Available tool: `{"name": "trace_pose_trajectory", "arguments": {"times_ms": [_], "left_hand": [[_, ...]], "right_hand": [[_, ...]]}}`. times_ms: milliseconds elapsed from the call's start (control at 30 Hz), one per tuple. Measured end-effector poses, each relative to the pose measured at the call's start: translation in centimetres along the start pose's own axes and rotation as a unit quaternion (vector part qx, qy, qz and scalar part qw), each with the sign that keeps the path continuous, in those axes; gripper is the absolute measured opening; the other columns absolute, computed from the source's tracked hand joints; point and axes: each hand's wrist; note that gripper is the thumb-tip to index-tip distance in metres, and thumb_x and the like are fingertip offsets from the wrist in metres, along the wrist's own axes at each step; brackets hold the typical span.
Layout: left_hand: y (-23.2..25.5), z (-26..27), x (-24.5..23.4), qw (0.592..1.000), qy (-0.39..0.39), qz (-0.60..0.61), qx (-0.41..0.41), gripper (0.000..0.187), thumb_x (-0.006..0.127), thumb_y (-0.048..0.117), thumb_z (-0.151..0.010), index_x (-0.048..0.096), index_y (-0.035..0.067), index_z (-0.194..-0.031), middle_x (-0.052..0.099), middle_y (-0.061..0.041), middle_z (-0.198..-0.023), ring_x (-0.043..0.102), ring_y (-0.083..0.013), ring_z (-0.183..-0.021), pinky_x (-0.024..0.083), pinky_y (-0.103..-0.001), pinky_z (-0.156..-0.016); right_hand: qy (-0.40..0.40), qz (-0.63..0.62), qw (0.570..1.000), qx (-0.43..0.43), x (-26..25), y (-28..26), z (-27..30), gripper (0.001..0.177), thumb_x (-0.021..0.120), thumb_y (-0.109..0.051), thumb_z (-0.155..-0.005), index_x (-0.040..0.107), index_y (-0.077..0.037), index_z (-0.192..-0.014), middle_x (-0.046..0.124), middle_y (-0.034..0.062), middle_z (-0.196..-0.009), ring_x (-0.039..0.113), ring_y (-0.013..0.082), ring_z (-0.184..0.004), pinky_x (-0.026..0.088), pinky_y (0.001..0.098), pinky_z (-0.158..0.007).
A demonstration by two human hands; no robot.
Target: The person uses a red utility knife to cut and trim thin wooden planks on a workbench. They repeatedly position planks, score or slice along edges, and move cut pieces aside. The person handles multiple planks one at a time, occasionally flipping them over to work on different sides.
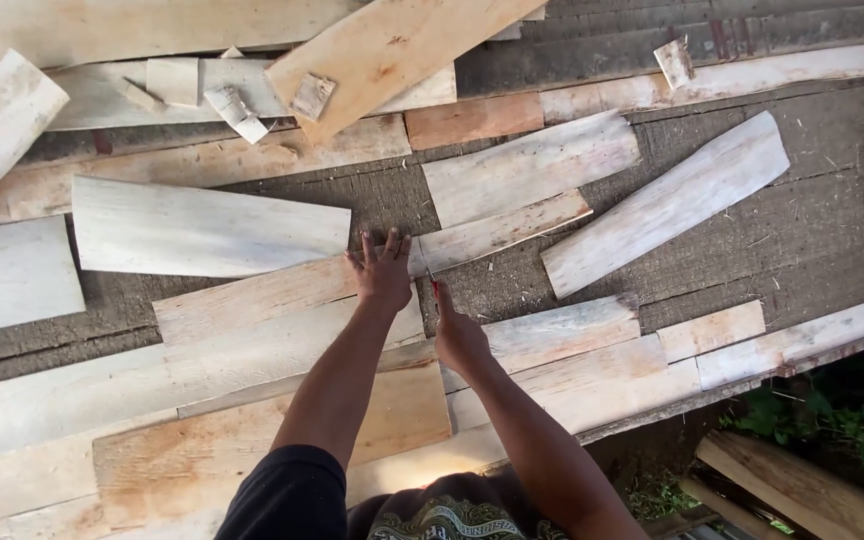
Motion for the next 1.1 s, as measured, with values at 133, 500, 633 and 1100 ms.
{"name": "trace_pose_trajectory", "arguments": {"times_ms": [133, 500, 633, 1100], "left_hand": [[0.3, 1.0, -0.3, 1.000, -0.005, -0.018, -0.004, 0.078, 0.055, 0.039, -0.103, 0.010, 0.033, -0.167, -0.001, 0.007, -0.174, 0.000, -0.0417, -0.158, 0.013, -0.072, -0.122], [0.6, 0.9, -0.8, 1.000, -0.012, -0.004, -0.012, 0.081, 0.057, 0.043, -0.101, 0.011, 0.032, -0.167, 0.000, 0.005, -0.174, 0.000, -0.0450, -0.157, 0.016, -0.072, -0.122], [0.5, 0.8, -0.7, 1.000, -0.013, -0.010, -0.018, 0.081, 0.056, 0.045, -0.101, 0.011, 0.033, -0.167, 0.000, 0.006, -0.174, 0.000, -0.0452, -0.157, 0.014, -0.072, -0.122], [-1.2, 1.8, -1.3, 0.995, 0.089, 0.004, 0.033, 0.092, 0.072, 0.049, -0.090, 0.024, 0.027, -0.164, 0.037, 0.003, -0.162, 0.024, -0.0293, -0.152, 0.005, -0.073, -0.122]], "right_hand": [[-0.002, -0.035, 0.999, 0.014, -0.9, -1.4, 1.8, 0.083, 0.046, 0.000, -0.095, 0.007, -0.013, -0.167, 0.070, 0.0373, -0.109, 0.070, 0.0549, -0.101, 0.054, 0.0573, -0.080], [-0.011, -0.064, 0.998, 0.004, 1.8, 0.5, 1.7, 0.089, 0.049, 0.000, -0.096, 0.000, -0.016, -0.168, 0.069, 0.0352, -0.110, 0.070, 0.0542, -0.104, 0.054, 0.0588, -0.083], [-0.017, -0.011, 1.000, 0.007, 2.4, 1.9, 1.2, 0.091, 0.052, -0.003, -0.094, 0.000, -0.019, -0.167, 0.071, 0.0317, -0.106, 0.071, 0.0525, -0.102, 0.054, 0.0592, -0.080], [0.196, -0.496, 0.844, 0.053, 6.5, 6.9, -1.9, 0.032, 0.074, -0.029, -0.088, 0.053, -0.010, -0.103, 0.070, 0.0130, -0.074, 0.067, 0.0211, -0.048, 0.061, 0.0316, -0.040]]}}
Point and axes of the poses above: each hand's wrist, its own z-axis away from the middle knuckle, its own x-axis out of the palm, y = z × x
